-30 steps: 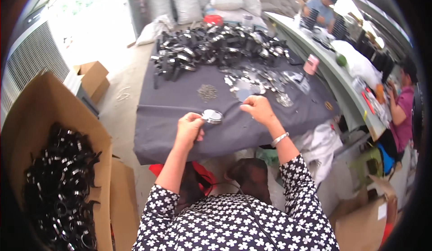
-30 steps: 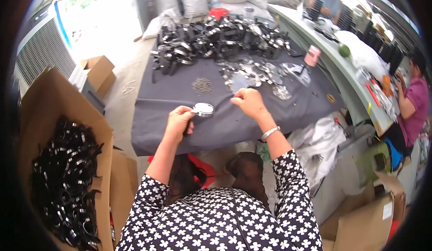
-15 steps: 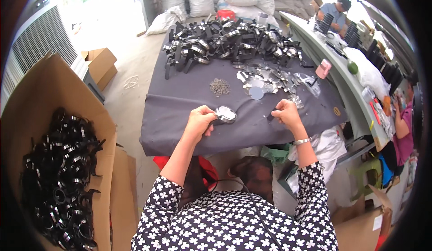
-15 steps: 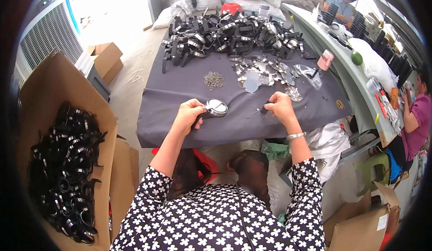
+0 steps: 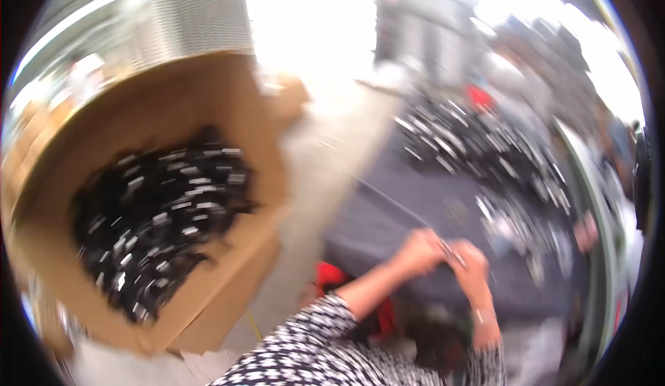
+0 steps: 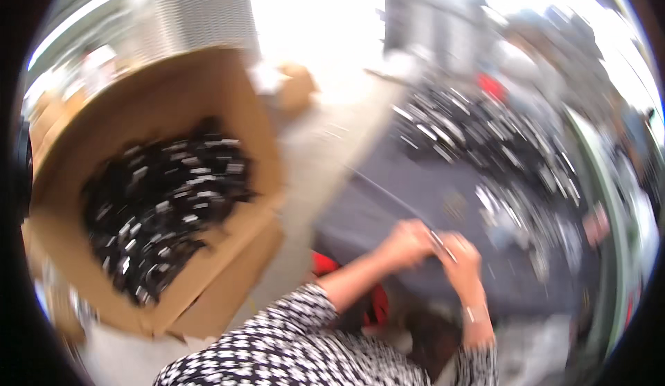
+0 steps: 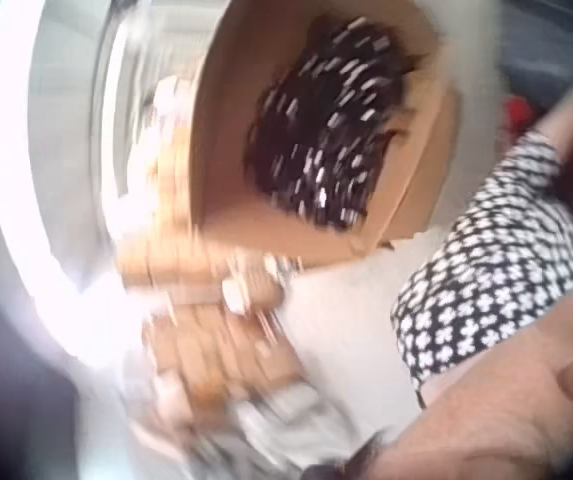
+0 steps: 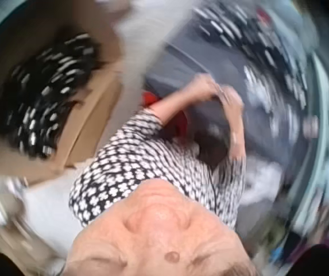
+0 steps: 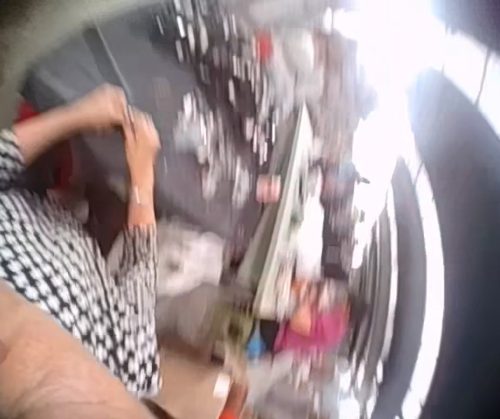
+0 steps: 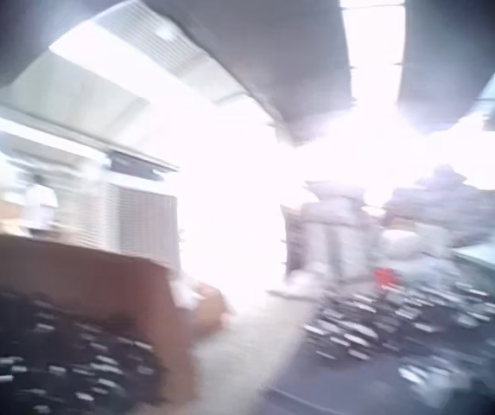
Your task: Assembling small hardware components by hand at an industrial workbench.
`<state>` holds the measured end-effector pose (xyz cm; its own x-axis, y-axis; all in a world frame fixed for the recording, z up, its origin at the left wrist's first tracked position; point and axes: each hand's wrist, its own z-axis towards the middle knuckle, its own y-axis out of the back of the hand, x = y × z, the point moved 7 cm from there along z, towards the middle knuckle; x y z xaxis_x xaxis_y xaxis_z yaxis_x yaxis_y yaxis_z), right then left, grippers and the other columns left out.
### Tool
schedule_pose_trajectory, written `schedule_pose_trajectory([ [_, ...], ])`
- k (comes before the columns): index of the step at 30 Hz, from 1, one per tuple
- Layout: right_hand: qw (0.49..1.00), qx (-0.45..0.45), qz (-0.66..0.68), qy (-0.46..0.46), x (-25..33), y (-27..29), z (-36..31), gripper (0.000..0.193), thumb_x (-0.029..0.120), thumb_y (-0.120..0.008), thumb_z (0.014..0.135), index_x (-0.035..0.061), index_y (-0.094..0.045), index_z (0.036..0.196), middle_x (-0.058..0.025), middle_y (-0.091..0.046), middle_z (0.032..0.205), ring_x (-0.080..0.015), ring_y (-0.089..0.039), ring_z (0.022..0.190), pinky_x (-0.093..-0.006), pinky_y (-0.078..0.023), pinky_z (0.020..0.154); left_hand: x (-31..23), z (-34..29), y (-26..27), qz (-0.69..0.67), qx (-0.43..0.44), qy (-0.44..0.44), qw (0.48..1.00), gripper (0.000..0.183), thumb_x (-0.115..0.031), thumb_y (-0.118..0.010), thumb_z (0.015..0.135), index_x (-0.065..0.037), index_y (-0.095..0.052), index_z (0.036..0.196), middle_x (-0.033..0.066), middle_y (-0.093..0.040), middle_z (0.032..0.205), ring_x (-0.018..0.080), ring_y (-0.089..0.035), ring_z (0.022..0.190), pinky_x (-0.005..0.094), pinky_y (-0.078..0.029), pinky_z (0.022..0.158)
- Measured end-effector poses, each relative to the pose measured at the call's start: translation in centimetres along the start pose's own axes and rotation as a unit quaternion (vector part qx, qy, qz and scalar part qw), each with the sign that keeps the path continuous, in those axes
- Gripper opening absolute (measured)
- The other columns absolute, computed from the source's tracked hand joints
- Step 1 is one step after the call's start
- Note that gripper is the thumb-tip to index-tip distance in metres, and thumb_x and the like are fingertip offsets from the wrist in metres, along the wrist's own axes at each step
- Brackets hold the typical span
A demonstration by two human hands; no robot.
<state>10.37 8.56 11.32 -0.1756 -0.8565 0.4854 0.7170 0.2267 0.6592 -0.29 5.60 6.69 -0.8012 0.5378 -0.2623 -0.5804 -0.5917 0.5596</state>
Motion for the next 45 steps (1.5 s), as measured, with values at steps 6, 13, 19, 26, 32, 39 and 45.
schedule_pose_trajectory([
  [6,0.999,-0.015,0.027,0.019,0.1,2.6,-1.5,0.010,0.004,-0.065,0.070,0.0002,-0.063,0.079,-0.0148,-0.062,0.073,-0.0288,-0.061,0.066,-0.0371,-0.048,0.061,-0.3,-2.0,-2.9,-0.248,-0.023,0.247,0.937,0.016,-0.011,-0.057,0.076,-0.001,-0.055,0.089,0.0157,-0.060,0.068,0.0300,-0.058,0.060,0.0372,-0.044,0.056],
  [13,0.990,0.130,0.044,-0.013,-0.1,1.3,0.0,0.010,0.002,-0.064,0.077,-0.0010,-0.065,0.086,-0.0138,-0.062,0.074,-0.0227,-0.061,0.064,-0.0330,-0.048,0.059,-1.5,-2.5,-1.9,-0.126,-0.015,0.209,0.970,0.026,-0.016,-0.065,0.077,-0.002,-0.052,0.093,0.0197,-0.060,0.079,0.0420,-0.059,0.076,0.0500,-0.046,0.067],
  [19,0.990,0.132,0.013,-0.046,-6.7,1.3,1.2,0.016,0.010,-0.073,0.058,0.0029,-0.059,0.062,-0.0115,-0.058,0.058,-0.0248,-0.058,0.053,-0.0346,-0.045,0.052,-1.0,-0.8,-3.8,-0.146,-0.034,0.197,0.969,0.013,-0.017,-0.061,0.083,-0.005,-0.057,0.081,0.0187,-0.060,0.076,0.0419,-0.060,0.070,0.0488,-0.047,0.059],
  [26,0.994,-0.027,0.080,-0.067,-4.8,0.0,0.1,0.016,0.011,-0.071,0.075,0.0017,-0.063,0.084,-0.0105,-0.063,0.076,-0.0214,-0.063,0.067,-0.0307,-0.049,0.061,1.4,-1.5,-0.9,-0.109,0.021,0.275,0.955,0.021,-0.022,-0.065,0.084,-0.005,-0.059,0.095,0.0183,-0.064,0.077,0.0363,-0.064,0.071,0.0423,-0.050,0.061],
  [32,0.919,-0.298,0.108,-0.234,-10.6,6.5,-10.6,0.013,0.001,-0.068,0.079,0.0006,-0.055,0.077,0.0006,-0.051,0.061,-0.0046,-0.045,0.058,-0.0232,-0.039,0.052,2.8,-2.5,-3.5,-0.353,0.007,0.358,0.864,0.019,-0.015,-0.064,0.085,0.000,-0.062,0.097,0.0105,-0.063,0.069,0.0167,-0.058,0.053,0.0299,-0.045,0.050],
  [39,0.904,-0.333,0.049,-0.264,-10.9,6.7,-13.5,0.013,0.003,-0.068,0.080,0.0012,-0.055,0.078,-0.0011,-0.051,0.061,-0.0078,-0.047,0.056,-0.0252,-0.040,0.052,5.8,4.7,-1.1,-0.404,-0.063,0.435,0.802,0.015,-0.011,-0.065,0.078,0.002,-0.062,0.084,0.0048,-0.059,0.064,0.0092,-0.050,0.044,0.0234,-0.036,0.040],
  [45,0.924,-0.289,0.011,-0.250,-10.4,6.4,-12.5,0.013,0.003,-0.068,0.078,0.0005,-0.056,0.078,-0.0088,-0.054,0.066,-0.0173,-0.051,0.055,-0.0299,-0.042,0.054,12.2,17.5,-1.0,-0.429,-0.155,0.473,0.754,0.033,-0.019,-0.064,0.087,0.004,-0.056,0.111,0.0055,-0.059,0.081,0.0135,-0.056,0.068,0.0276,-0.047,0.059],
])
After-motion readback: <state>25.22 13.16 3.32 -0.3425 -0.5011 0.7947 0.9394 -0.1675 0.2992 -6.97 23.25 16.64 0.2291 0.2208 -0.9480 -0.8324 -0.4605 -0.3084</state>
